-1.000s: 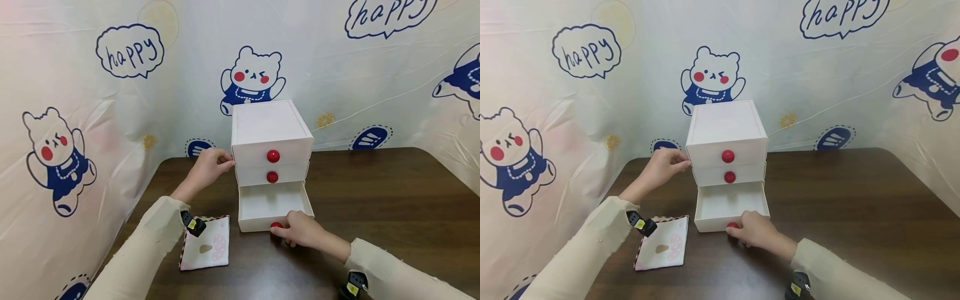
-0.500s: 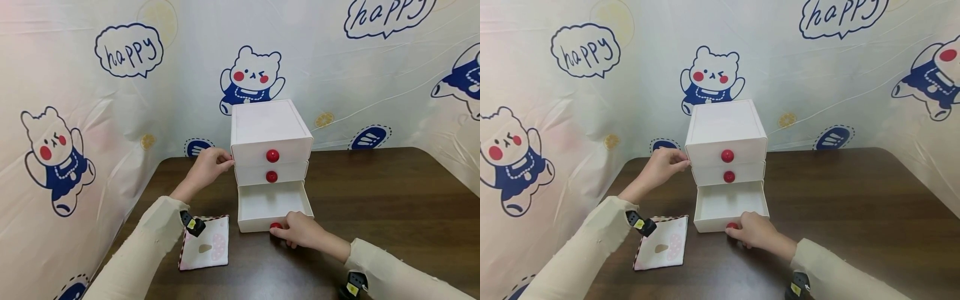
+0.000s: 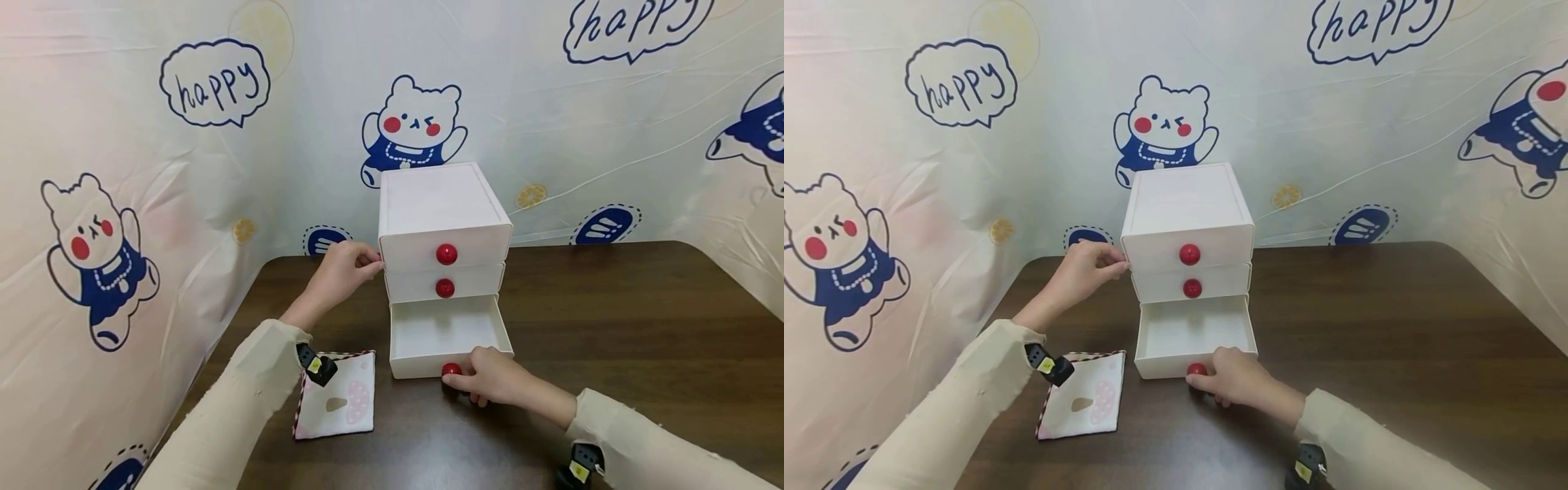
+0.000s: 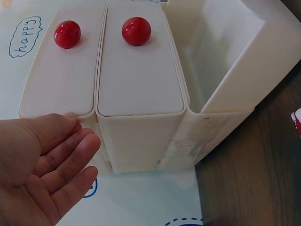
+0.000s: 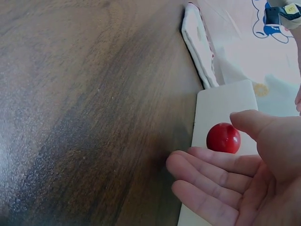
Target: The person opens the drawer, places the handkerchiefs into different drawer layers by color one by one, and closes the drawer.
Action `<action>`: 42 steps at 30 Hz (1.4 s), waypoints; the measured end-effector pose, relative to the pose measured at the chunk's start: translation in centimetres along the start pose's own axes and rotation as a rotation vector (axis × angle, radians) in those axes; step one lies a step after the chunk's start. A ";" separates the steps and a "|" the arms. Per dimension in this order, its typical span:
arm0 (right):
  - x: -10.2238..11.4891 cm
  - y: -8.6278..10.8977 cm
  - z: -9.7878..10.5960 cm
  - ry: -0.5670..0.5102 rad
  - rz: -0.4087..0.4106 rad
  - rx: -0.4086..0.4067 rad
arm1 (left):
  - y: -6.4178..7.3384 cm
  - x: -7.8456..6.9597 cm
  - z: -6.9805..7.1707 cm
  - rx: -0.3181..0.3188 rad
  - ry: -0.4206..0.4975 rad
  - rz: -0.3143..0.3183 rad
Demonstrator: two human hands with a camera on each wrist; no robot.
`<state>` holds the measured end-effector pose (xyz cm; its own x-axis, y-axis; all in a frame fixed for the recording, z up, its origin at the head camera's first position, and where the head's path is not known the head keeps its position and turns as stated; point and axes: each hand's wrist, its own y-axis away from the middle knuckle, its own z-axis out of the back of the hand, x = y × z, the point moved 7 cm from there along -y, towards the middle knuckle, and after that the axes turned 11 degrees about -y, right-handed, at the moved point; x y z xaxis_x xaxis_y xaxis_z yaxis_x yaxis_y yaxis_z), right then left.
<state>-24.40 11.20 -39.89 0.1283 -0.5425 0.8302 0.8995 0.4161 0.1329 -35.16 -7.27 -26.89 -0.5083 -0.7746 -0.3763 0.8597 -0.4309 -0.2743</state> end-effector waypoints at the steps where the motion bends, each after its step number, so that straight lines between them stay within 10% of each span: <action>1: 0.0 0.0 0.0 0.000 0.003 0.006 | 0.0 0.0 0.0 0.000 0.000 0.001; 42: 7.8 -1.1 -1.4 -0.056 0.233 0.182 | 4.6 2.8 0.1 0.019 0.003 0.058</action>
<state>-23.84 5.48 -34.32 0.2944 -0.3784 0.8776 0.7584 0.6513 0.0264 -32.64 -11.46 -29.14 -0.4577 -0.7971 -0.3940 0.8885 -0.3940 -0.2350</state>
